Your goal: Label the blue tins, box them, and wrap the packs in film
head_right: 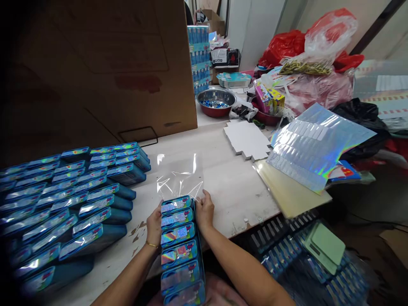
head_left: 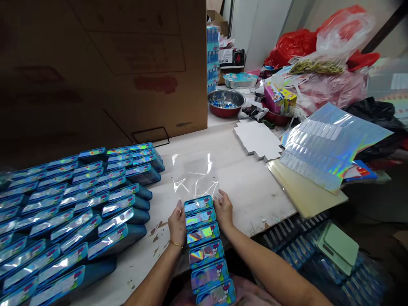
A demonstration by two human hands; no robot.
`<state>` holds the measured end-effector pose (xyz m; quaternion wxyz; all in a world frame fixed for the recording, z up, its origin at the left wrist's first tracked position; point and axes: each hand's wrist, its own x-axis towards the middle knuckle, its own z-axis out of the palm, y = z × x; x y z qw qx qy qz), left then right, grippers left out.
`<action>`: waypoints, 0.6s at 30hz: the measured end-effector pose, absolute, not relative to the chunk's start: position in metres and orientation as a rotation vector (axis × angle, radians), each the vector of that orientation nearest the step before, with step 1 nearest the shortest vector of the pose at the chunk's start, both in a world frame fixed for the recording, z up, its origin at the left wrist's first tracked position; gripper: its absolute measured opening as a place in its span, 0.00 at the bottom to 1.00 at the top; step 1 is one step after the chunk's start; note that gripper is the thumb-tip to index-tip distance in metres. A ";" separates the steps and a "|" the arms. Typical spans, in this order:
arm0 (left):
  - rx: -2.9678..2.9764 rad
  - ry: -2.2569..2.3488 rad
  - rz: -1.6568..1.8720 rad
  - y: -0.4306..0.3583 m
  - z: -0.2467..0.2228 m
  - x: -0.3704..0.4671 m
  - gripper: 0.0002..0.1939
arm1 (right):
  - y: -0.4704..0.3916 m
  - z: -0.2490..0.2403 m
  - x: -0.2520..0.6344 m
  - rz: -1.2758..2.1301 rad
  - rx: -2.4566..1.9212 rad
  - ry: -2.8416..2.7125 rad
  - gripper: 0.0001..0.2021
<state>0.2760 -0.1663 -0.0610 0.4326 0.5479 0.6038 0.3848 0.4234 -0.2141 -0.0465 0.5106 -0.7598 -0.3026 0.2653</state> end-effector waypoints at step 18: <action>2.650 1.436 0.400 -0.155 0.001 0.264 0.12 | -0.207 0.024 0.461 0.329 -2.249 -2.016 0.10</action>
